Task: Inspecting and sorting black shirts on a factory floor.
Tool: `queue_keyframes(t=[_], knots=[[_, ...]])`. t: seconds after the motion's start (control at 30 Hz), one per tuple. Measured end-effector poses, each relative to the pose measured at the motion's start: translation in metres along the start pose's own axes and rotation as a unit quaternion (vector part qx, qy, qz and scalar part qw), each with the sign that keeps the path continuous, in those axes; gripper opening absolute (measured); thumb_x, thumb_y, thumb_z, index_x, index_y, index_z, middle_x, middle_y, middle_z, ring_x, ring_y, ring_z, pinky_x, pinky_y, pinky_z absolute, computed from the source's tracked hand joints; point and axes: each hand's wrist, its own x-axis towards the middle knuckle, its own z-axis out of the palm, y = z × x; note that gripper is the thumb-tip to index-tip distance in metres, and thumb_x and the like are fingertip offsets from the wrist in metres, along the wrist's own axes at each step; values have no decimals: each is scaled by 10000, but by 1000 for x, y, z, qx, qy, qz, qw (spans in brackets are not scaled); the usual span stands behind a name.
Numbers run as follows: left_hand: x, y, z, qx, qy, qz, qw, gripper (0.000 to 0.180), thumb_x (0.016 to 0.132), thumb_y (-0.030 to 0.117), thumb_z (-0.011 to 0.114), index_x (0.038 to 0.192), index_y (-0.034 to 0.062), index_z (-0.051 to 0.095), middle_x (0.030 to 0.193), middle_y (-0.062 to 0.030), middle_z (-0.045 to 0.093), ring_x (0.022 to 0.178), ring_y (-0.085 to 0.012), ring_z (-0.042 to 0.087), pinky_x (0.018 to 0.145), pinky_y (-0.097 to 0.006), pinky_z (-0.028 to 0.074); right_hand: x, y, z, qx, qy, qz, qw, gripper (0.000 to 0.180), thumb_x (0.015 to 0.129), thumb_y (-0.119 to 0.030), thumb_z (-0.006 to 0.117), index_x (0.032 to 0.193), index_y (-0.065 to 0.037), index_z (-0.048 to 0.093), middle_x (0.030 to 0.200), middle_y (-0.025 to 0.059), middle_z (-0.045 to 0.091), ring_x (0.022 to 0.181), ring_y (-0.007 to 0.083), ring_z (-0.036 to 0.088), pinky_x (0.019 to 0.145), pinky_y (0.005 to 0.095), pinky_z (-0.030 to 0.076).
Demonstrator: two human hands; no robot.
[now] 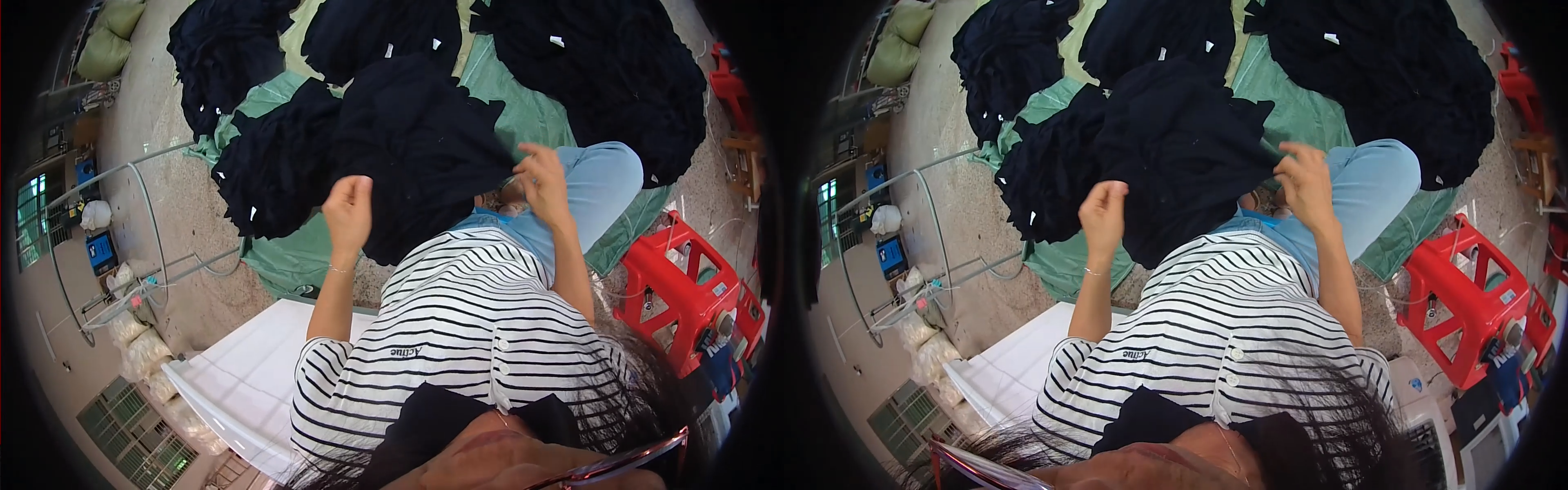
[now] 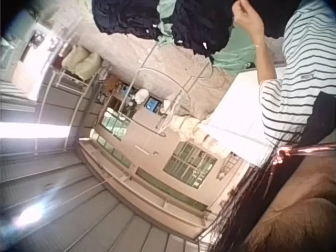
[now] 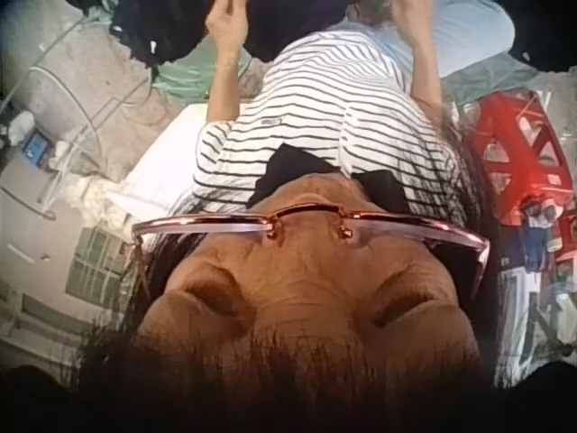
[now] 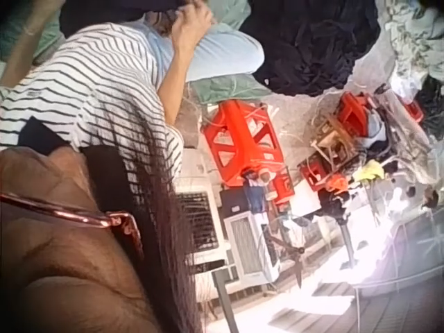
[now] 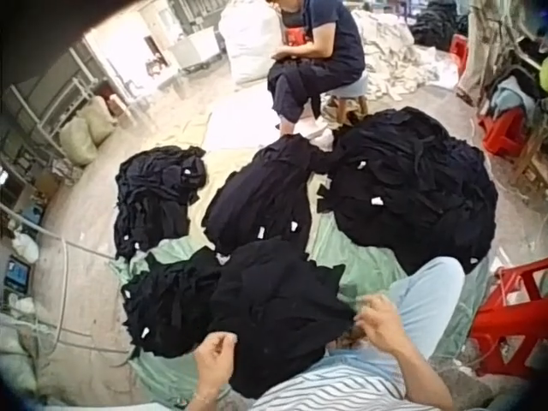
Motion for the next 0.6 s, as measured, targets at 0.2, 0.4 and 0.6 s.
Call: queue_keyframes(t=[0.2,0.4,0.6], knots=[[-23,14,24,91,-10,105,990,107,897,93,646,901,-11,674,832,-125,641,700,-261,619,653,-352,488,52,-75,29,130,44,-9,990,479,771,81,618,1199,-129,660,1340,157,542,1101,317,596,876,362,502],[-29,24,34,60,-75,92,991,186,910,129,655,1027,-15,664,941,-134,637,834,-249,605,769,-333,486,124,-116,80,-23,-94,-306,947,344,712,-29,618,1034,-120,699,1381,89,530,968,210,611,752,336,496],[-25,39,46,83,51,192,976,175,887,98,675,1017,-5,620,1107,-149,588,988,-300,564,857,-359,458,111,-116,-4,267,188,-140,935,218,739,168,596,894,17,620,1039,124,684,746,170,672,587,254,533]])
